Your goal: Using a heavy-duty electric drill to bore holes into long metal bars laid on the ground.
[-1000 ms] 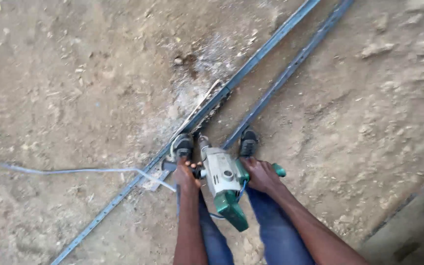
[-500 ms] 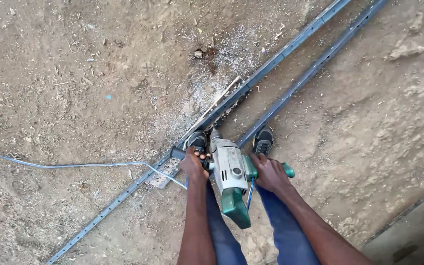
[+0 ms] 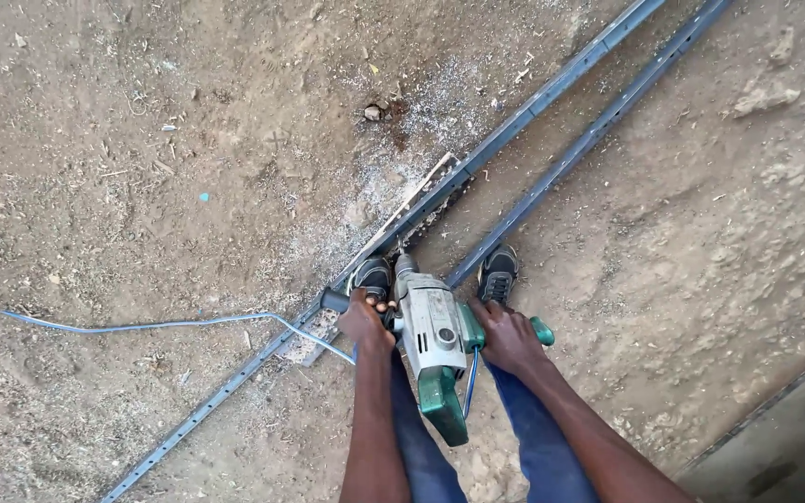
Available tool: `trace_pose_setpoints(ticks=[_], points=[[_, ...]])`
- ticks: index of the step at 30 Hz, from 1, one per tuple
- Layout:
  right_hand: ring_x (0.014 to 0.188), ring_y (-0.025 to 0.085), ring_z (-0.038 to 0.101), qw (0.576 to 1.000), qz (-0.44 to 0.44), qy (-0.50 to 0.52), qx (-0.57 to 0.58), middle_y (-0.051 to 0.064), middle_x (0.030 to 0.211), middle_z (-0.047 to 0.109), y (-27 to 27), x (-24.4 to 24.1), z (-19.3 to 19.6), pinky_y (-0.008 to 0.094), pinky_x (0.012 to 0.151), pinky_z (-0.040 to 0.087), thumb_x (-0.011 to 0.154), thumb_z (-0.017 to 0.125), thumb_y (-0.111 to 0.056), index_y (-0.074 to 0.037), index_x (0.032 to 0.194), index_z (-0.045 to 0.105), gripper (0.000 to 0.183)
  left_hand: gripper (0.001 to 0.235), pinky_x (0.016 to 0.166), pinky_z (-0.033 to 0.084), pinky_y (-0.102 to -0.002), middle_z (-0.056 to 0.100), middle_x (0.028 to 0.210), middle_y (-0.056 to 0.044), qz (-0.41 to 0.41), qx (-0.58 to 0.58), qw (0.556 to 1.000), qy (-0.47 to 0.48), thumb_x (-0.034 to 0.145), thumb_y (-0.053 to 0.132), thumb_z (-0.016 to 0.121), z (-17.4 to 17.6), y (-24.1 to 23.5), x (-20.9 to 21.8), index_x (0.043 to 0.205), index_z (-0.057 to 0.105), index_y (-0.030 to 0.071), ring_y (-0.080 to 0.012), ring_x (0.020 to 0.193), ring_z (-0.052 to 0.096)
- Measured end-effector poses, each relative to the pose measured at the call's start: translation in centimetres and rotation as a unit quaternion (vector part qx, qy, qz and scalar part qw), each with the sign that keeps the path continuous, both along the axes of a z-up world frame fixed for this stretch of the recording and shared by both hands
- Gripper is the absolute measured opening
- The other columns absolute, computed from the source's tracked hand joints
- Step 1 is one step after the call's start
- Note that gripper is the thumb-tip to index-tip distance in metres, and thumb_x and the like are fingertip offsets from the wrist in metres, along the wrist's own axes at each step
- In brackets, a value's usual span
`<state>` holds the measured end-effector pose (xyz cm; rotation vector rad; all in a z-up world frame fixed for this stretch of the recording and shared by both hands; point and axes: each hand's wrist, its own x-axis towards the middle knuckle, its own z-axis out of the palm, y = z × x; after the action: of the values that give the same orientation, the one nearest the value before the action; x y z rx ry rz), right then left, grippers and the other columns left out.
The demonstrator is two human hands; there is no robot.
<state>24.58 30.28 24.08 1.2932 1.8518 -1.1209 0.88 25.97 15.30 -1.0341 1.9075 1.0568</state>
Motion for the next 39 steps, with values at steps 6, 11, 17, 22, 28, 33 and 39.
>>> trace_pose_setpoints(ticks=[6, 11, 17, 22, 28, 33, 39], points=[[0.088, 0.049, 0.073, 1.000, 0.004, 0.012, 0.009, 0.016, 0.110, 0.068, 1.0, -0.9, 0.3, 0.058, 0.078, 0.061, 0.072, 0.064, -0.005, -0.017, 0.141, 0.052, 0.071, 0.009, 0.037, 0.058, -0.038, 0.047, 0.053, -0.001, 0.006, -0.006, 1.000, 0.014, 0.079, 0.005, 0.063, 1.4, 1.2, -0.3, 0.080, 0.054, 0.008, -0.0129, 0.035, 0.049], [0.086, 0.048, 0.073, 0.999, 0.014, 0.028, 0.015, 0.016, 0.107, 0.069, 0.6, -0.6, 0.0, 0.056, 0.076, 0.062, 0.073, 0.064, -0.006, -0.017, 0.139, 0.054, 0.068, 0.016, 0.038, 0.055, -0.038, 0.040, 0.051, 0.002, 0.031, -0.001, 1.000, -0.003, 0.080, 0.005, 0.062, 2.7, 1.4, -0.7, 0.069, 0.051, 0.009, -0.0146, 0.033, 0.045], [0.086, 0.045, 0.074, 0.999, 0.021, 0.039, 0.030, 0.015, 0.106, 0.068, -0.2, 0.5, -0.6, 0.053, 0.075, 0.062, 0.074, 0.064, -0.007, -0.018, 0.143, 0.052, 0.071, 0.021, 0.038, 0.056, -0.037, 0.041, 0.050, 0.002, 0.008, -0.019, 1.000, -0.017, 0.080, 0.006, 0.063, 3.9, 2.5, -0.6, 0.066, 0.050, 0.012, -0.0135, 0.033, 0.047], [0.086, 0.048, 0.072, 0.999, 0.011, 0.029, 0.030, 0.017, 0.107, 0.068, 0.3, 1.1, -0.6, 0.057, 0.075, 0.061, 0.071, 0.064, -0.005, -0.020, 0.150, 0.046, 0.083, 0.024, 0.037, 0.054, -0.038, 0.040, 0.050, 0.002, 0.003, -0.030, 0.999, -0.027, 0.078, 0.005, 0.063, 2.2, 2.3, -0.2, 0.063, 0.047, 0.013, -0.0128, 0.033, 0.046], [0.086, 0.049, 0.072, 0.999, 0.000, 0.038, 0.018, 0.018, 0.108, 0.067, 0.8, 1.0, 0.3, 0.058, 0.075, 0.060, 0.069, 0.064, -0.003, -0.018, 0.150, 0.046, 0.084, 0.022, 0.035, 0.054, -0.038, 0.040, 0.048, 0.001, -0.002, -0.049, 0.999, -0.019, 0.077, 0.007, 0.061, 3.4, 3.3, -0.1, 0.059, 0.050, 0.010, -0.0128, 0.032, 0.046], [0.085, 0.050, 0.072, 0.999, -0.020, 0.049, 0.001, 0.019, 0.107, 0.068, 1.4, 1.0, 0.6, 0.060, 0.074, 0.060, 0.070, 0.063, -0.002, -0.017, 0.148, 0.049, 0.080, 0.020, 0.035, 0.055, -0.036, 0.041, 0.048, 0.001, -0.008, -0.058, 0.998, -0.003, 0.075, 0.006, 0.060, 4.4, 3.7, 0.5, 0.058, 0.051, 0.010, -0.0120, 0.032, 0.046], [0.085, 0.048, 0.073, 0.999, -0.015, 0.037, 0.001, 0.016, 0.106, 0.068, 1.2, 0.7, 1.0, 0.058, 0.074, 0.061, 0.070, 0.062, 0.000, -0.020, 0.150, 0.046, 0.084, 0.022, 0.034, 0.054, -0.036, 0.041, 0.048, 0.000, -0.021, -0.048, 0.999, 0.012, 0.078, 0.006, 0.062, 3.4, 2.5, 0.7, 0.059, 0.051, 0.009, -0.0128, 0.031, 0.047]])
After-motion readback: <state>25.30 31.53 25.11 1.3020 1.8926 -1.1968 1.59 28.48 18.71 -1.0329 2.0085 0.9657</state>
